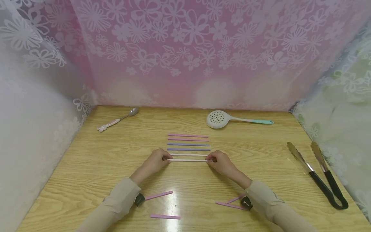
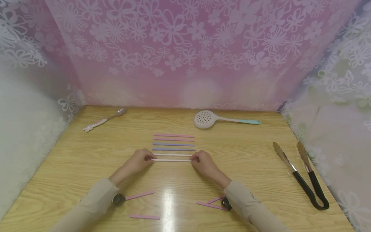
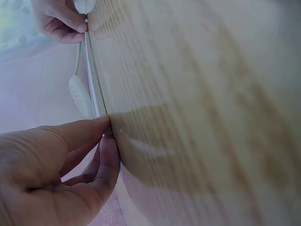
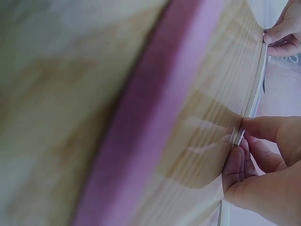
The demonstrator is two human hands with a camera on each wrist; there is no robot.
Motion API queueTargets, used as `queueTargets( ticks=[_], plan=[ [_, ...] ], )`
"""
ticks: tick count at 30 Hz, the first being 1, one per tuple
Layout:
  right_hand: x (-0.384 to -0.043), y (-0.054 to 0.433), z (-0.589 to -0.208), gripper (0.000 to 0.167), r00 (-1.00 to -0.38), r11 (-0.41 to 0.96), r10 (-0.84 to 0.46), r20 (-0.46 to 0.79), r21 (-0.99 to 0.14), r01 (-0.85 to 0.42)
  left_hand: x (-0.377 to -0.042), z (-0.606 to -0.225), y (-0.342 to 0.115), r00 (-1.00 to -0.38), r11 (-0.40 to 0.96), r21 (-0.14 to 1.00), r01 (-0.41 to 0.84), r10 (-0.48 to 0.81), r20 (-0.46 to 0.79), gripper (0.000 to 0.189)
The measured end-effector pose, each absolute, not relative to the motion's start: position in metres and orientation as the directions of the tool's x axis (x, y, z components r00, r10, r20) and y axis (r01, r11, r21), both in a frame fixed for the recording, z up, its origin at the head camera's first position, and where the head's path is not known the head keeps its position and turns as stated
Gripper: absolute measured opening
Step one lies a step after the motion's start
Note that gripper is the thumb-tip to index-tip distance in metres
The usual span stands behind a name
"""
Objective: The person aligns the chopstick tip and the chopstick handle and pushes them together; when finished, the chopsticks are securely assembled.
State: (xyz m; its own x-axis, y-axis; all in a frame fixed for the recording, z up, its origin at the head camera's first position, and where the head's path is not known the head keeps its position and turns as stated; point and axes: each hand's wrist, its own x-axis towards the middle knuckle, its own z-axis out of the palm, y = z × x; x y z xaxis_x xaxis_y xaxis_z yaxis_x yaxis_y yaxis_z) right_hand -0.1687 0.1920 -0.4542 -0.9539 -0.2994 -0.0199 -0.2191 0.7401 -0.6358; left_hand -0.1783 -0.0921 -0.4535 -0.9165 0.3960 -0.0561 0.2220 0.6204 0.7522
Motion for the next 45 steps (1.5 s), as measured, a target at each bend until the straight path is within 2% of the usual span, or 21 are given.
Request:
queueTargets(
  ticks=[15,22,31,35,41,45],
  plan=[
    [-0.166,0.195,-0.450,0.005,-0.955,0.719,-0.297,-0.019,-0.662,-0.210,-0.175,-0.449,-0.095,-0.920,0.624,0.754,0.206,0.385,-0.068,0.012],
    [-0.160,0.203,-0.436,0.012,-0.955,0.694,-0.297,0.018,-0.683,-0.229,-0.169,-0.442,-0.104,-0.902,0.619,0.740,0.263,0.429,-0.039,0.016],
    [-0.138,0.224,-0.426,0.019,-0.960,0.680,-0.277,-0.029,-0.712,-0.175,-0.147,-0.438,-0.122,-0.857,0.560,0.779,0.282,0.513,-0.058,0.023],
    [-0.125,0.234,-0.424,0.022,-0.946,0.658,-0.314,-0.076,-0.736,-0.159,-0.133,-0.438,-0.127,-0.835,0.520,0.801,0.297,0.548,-0.046,0.028],
    [-0.102,0.252,-0.428,0.027,-0.917,0.620,-0.393,-0.068,-0.756,-0.209,-0.112,-0.442,-0.134,-0.835,0.487,0.832,0.266,0.548,-0.055,0.032],
    [-0.087,0.262,-0.430,0.026,-0.916,0.608,-0.393,-0.081,-0.770,-0.193,-0.100,-0.444,-0.139,-0.842,0.479,0.844,0.241,0.535,-0.064,0.032]
  ],
)
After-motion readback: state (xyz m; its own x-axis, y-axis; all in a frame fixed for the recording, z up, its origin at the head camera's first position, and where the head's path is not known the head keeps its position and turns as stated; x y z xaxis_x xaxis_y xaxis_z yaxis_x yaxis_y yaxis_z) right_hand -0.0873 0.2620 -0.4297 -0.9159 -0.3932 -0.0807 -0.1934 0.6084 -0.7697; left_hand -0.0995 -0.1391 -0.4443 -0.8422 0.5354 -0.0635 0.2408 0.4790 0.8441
